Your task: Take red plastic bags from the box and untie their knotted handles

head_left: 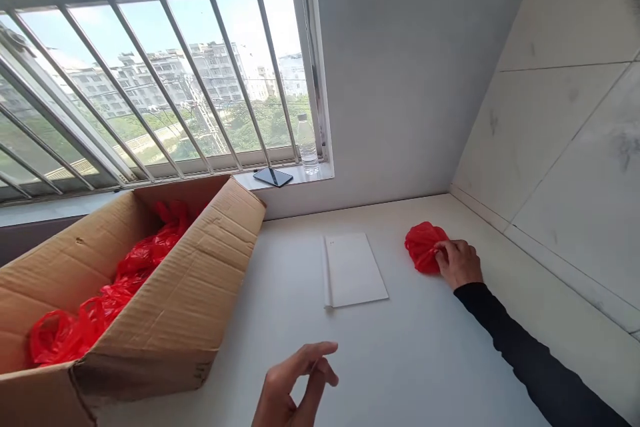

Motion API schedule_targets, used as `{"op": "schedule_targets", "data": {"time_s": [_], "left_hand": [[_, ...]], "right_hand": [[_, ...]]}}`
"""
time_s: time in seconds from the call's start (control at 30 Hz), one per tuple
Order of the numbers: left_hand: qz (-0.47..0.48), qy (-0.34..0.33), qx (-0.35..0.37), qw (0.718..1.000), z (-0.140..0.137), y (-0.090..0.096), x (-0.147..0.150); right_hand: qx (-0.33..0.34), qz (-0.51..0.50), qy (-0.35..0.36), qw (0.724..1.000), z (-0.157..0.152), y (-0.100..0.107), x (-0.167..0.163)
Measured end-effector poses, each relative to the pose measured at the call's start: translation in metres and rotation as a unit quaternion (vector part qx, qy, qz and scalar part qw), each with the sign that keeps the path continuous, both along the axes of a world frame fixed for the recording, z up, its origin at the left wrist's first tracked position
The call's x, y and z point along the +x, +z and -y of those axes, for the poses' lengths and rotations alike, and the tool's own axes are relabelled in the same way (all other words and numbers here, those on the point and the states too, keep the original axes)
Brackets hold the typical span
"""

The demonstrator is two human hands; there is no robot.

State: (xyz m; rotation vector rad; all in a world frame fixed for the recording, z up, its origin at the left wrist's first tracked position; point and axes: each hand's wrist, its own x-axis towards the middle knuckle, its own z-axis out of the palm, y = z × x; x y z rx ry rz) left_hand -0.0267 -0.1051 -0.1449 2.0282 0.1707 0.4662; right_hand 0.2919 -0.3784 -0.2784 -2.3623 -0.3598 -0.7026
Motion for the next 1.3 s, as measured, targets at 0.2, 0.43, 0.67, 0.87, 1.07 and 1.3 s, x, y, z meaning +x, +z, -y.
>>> {"op": "schedule_targets", "data": {"time_s": [0.2, 0.43, 0.67, 0.87, 1.07, 1.3], "left_hand": [[-0.092, -0.041, -0.069, 0.993, 0.022, -0.026, 0.028], [-0.078, -0.044, -0.069, 0.994, 0.045, -0.043, 0.056], [-0.083, -0.023, -0.092, 0.992, 0.041, -0.057, 0.061], [-0.089, -0.024, -0.122, 0.988, 0.038, -0.062, 0.062], [-0.083, -0.039, -0.144, 0.985, 0.036, -0.059, 0.054], [-0.089, -0.023, -0.197, 0.976, 0.028, -0.056, 0.044]], "right_hand": [[0.02, 0.007, 0.116, 0.993, -0.025, 0.034, -0.057], [0.053, -0.11, 0.293, 0.948, -0.07, 0.077, -0.153], [0.131, -0.253, 0.407, 0.868, -0.069, 0.091, -0.168], [0.12, -0.259, 0.342, 0.895, -0.058, 0.082, -0.156], [0.099, -0.275, 0.362, 0.885, -0.07, 0.079, -0.155], [0.034, -0.286, 0.411, 0.865, -0.085, 0.078, -0.156]]}}
